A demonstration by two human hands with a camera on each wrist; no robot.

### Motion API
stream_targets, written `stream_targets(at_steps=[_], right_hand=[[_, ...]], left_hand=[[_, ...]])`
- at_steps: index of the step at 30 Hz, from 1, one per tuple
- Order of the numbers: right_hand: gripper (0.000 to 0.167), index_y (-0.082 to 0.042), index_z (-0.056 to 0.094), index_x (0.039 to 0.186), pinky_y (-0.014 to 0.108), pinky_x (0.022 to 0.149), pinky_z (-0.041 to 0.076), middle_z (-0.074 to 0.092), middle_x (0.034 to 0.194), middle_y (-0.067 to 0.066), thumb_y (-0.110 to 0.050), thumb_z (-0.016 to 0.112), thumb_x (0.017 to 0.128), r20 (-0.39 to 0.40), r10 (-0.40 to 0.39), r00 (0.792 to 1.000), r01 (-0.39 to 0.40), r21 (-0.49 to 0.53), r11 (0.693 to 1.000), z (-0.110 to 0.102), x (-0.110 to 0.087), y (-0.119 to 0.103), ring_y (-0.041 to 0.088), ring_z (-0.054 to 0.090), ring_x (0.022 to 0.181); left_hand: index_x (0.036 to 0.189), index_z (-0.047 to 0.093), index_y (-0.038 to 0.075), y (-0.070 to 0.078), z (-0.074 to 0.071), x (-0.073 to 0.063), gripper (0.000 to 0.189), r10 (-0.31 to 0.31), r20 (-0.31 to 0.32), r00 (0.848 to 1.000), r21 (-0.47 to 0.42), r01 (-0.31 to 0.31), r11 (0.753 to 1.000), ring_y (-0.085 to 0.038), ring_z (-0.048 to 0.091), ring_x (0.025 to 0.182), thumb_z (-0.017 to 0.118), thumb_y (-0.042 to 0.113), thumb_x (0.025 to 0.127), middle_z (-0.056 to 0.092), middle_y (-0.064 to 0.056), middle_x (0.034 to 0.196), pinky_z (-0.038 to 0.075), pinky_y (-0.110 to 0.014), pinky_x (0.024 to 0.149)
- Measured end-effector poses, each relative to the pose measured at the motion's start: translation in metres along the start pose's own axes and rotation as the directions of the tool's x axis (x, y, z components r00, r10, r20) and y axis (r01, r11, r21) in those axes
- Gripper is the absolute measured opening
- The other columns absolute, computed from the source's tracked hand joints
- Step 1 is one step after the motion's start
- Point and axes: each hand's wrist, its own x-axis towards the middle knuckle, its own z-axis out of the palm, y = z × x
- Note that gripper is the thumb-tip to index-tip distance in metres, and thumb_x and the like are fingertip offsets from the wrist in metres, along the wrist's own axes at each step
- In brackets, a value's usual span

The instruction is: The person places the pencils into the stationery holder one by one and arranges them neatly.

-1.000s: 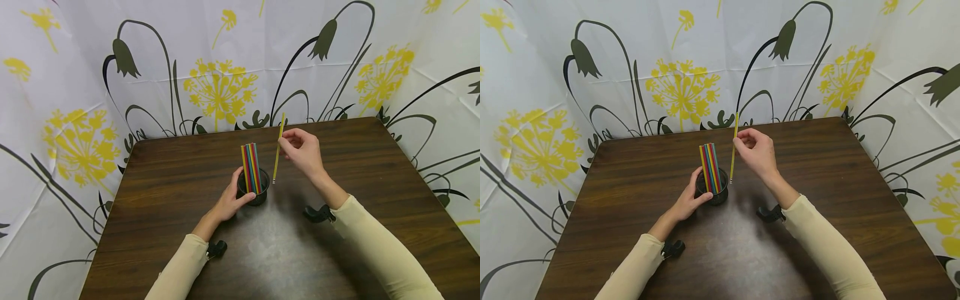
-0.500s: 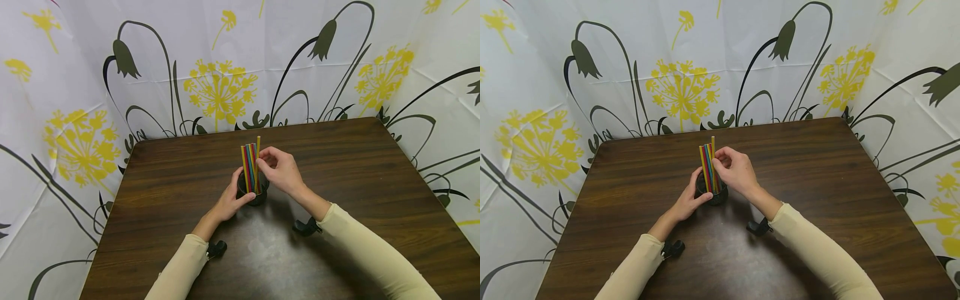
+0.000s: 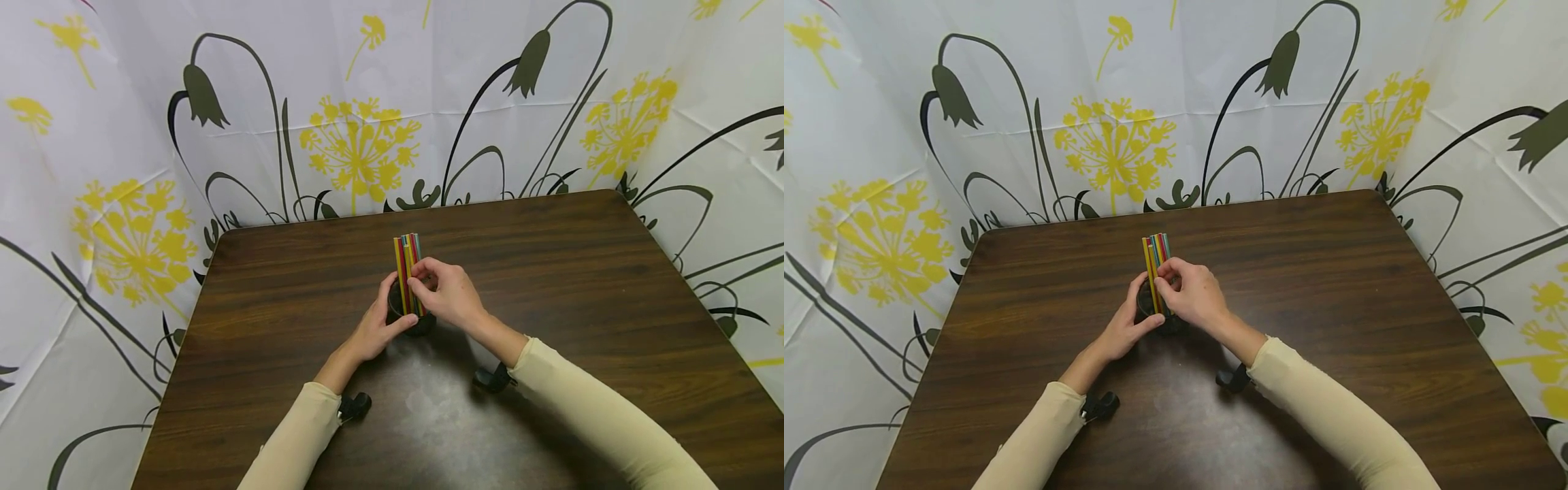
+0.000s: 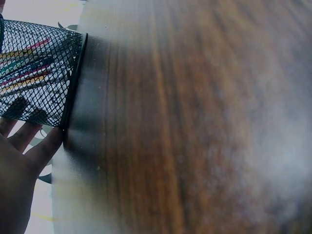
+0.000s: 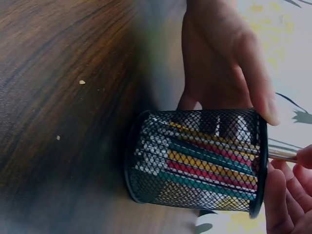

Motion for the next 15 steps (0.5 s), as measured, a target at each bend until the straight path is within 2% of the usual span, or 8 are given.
stream_targets(at_steps=[5,9,15], right_hand=[[0.01,-0.008,0.066,0.097,0.029,0.062,0.052,0.069,0.086,0.001,-0.016,0.069,0.091,-0.015,0.0,1.0,0.0,-0.024,1.0,0.002,-0.001,0.002,0.016,0.067,0.069],[0.01,-0.009,0.066,0.096,0.03,0.06,0.051,0.069,0.085,-0.001,-0.017,0.07,0.09,-0.034,0.004,0.999,-0.005,-0.041,0.999,0.004,-0.001,0.002,0.015,0.066,0.067],[0.01,-0.012,0.068,0.095,0.029,0.056,0.049,0.069,0.083,-0.004,-0.02,0.072,0.09,-0.065,-0.003,0.998,-0.003,-0.088,0.996,0.008,0.0,0.003,0.01,0.065,0.064]], left_hand=[[0.155,0.011,0.014,0.02,-0.002,-0.002,0.08,-0.005,0.008,1.0,-0.03,0.006,1.0,-0.033,0.047,0.126,0.064,0.017,0.095,0.04,-0.017,0.146,0.032,-0.055,0.106],[0.154,0.011,0.007,0.037,-0.005,-0.004,0.079,-0.024,0.016,1.0,-0.021,0.024,0.999,-0.035,0.046,0.127,0.063,0.014,0.095,0.039,-0.021,0.146,0.031,-0.055,0.107],[0.154,0.01,0.006,0.042,-0.005,-0.005,0.079,-0.047,0.014,0.999,-0.014,0.048,0.999,-0.036,0.04,0.132,0.062,0.014,0.095,0.035,-0.022,0.149,0.027,-0.057,0.109]])
